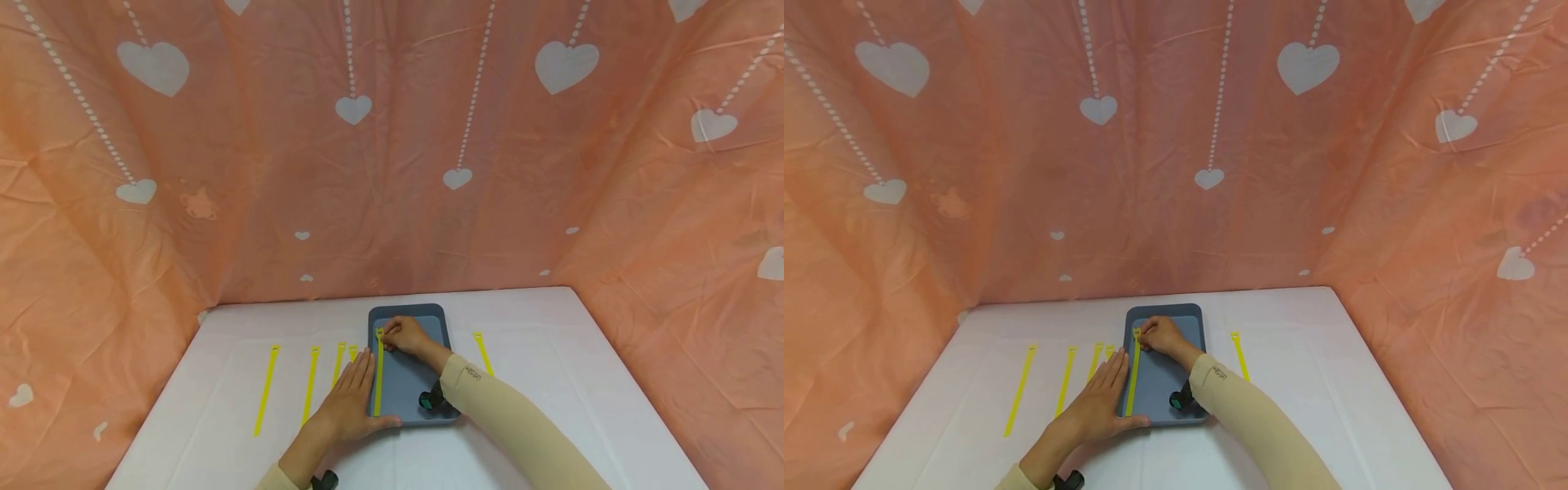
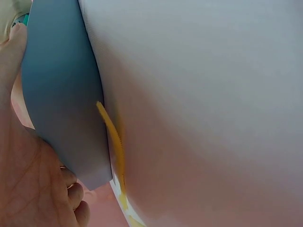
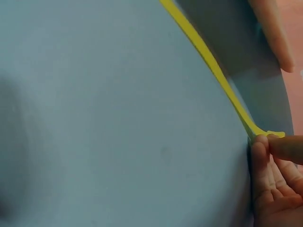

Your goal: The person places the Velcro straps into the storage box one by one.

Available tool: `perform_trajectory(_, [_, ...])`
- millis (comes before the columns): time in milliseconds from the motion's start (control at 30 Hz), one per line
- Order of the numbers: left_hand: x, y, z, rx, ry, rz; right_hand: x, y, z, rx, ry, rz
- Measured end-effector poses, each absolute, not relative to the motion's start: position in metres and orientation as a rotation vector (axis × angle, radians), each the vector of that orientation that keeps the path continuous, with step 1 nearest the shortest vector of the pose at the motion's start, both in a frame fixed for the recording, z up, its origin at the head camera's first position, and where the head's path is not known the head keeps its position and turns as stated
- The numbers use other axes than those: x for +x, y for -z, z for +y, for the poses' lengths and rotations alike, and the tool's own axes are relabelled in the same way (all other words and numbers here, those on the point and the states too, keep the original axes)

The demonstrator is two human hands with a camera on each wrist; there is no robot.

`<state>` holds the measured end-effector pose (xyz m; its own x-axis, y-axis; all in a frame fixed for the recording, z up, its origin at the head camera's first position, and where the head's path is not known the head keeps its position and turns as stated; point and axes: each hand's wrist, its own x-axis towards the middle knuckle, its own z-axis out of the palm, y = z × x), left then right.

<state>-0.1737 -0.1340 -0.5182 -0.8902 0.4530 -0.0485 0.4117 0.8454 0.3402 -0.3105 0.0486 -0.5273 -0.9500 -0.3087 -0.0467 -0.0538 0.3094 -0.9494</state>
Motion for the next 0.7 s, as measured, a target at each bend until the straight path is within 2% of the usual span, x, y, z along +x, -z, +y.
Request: perform_trajectory(700, [-0.1735, 0.5209, -0.1343, 0.689, -0.455, 2.906, -0.3133, 0.5298, 0.0461, -0.303, 1.713, 2.353])
